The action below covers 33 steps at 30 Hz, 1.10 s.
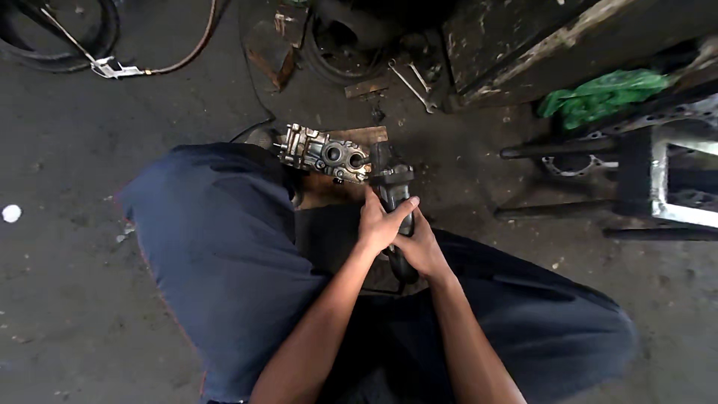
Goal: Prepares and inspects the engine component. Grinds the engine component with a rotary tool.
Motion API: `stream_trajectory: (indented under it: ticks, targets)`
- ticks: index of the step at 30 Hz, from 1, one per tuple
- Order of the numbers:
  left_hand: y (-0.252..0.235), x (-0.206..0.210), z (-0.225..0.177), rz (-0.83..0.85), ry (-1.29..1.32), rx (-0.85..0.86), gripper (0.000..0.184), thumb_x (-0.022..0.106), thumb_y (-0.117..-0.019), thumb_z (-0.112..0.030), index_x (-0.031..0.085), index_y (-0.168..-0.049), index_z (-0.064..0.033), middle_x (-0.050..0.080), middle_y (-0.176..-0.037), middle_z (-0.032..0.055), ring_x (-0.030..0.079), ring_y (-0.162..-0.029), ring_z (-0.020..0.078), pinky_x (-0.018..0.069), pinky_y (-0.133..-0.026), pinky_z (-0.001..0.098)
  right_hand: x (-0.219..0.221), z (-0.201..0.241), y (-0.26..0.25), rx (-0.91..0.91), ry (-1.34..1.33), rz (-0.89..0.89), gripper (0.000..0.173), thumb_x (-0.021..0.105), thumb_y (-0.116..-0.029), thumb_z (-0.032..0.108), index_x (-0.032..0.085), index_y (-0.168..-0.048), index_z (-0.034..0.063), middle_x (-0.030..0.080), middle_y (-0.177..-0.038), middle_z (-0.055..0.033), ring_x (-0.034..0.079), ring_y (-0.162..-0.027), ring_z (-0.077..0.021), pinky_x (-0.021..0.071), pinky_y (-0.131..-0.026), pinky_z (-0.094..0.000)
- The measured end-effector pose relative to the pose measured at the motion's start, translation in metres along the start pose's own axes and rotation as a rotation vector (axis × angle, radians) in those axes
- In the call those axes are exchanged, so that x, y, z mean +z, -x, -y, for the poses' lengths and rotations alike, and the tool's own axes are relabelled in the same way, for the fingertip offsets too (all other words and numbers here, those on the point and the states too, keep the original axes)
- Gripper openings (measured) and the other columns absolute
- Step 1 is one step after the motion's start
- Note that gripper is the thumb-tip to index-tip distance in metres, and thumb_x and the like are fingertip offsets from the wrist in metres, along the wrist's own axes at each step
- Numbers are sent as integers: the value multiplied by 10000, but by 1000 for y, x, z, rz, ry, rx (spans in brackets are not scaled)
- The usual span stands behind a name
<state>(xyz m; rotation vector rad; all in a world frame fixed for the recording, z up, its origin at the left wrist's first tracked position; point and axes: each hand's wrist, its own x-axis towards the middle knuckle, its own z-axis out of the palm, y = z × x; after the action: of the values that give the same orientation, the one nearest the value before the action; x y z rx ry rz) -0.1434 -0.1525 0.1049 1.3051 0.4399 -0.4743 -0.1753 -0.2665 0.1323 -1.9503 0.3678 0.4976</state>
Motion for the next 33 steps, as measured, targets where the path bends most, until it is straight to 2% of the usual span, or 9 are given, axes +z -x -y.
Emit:
stream_trajectory:
  ticks: [9,12,15,18,22,26,30,33]
  targets:
    - [4,-1,-3,-34,61,15,842,885,-815,-316,425,-1476,-69,694,-1215,118,693,-1116,172,588,-995,391,2,5,6,-30,-10,1,880,876,-723,368,475,-1442,58,689,-1183,-36,681,-1037,-56,593,-897,-253]
    - [5,-1,-4,-69,78,16,734,906,-786,-301,544,-1383,-77,720,-1152,93,711,-1061,164,604,-959,391,6,5,7,-40,-49,-9,862,874,-723,344,483,-1436,56,693,-1172,-25,683,-1032,-56,594,-894,-248]
    - [7,0,-4,-79,80,-6,577,905,-789,-310,648,-1242,-61,745,-1053,88,730,-980,165,619,-907,395,8,2,9,-54,-82,-15,862,867,-730,335,476,-1443,49,696,-1168,-30,690,-1022,-66,602,-881,-255]
    - [11,1,-6,-52,86,-28,559,888,-807,-317,645,-1232,-48,742,-1040,98,729,-965,167,618,-897,393,7,1,13,-62,-71,-22,869,859,-740,325,458,-1458,44,692,-1186,-35,688,-1026,-59,599,-883,-248]
    - [12,2,-7,-26,125,-39,594,878,-817,-303,614,-1277,-37,731,-1079,113,721,-1004,169,611,-918,382,5,4,16,-65,-49,-16,876,848,-759,305,427,-1479,38,678,-1222,-25,670,-1059,-28,581,-906,-213]
    - [6,-1,-2,-32,122,-60,587,867,-835,-287,607,-1297,-35,728,-1107,121,717,-1025,173,606,-936,386,10,-2,8,-22,-39,-13,901,842,-757,336,413,-1498,56,672,-1236,-42,672,-1062,-48,585,-906,-240]
    - [-6,-6,6,-31,136,-73,643,845,-859,-267,555,-1379,-24,709,-1183,141,703,-1083,189,592,-976,393,16,-10,-4,-8,-9,-8,941,853,-762,335,382,-1524,46,659,-1272,-85,665,-1101,-84,580,-945,-287]
    - [-12,-9,10,-36,169,-65,624,838,-866,-247,557,-1374,-16,710,-1175,147,705,-1076,193,589,-976,393,19,-11,-10,19,54,-5,964,849,-764,360,364,-1545,71,657,-1285,-92,662,-1118,-97,572,-964,-315]
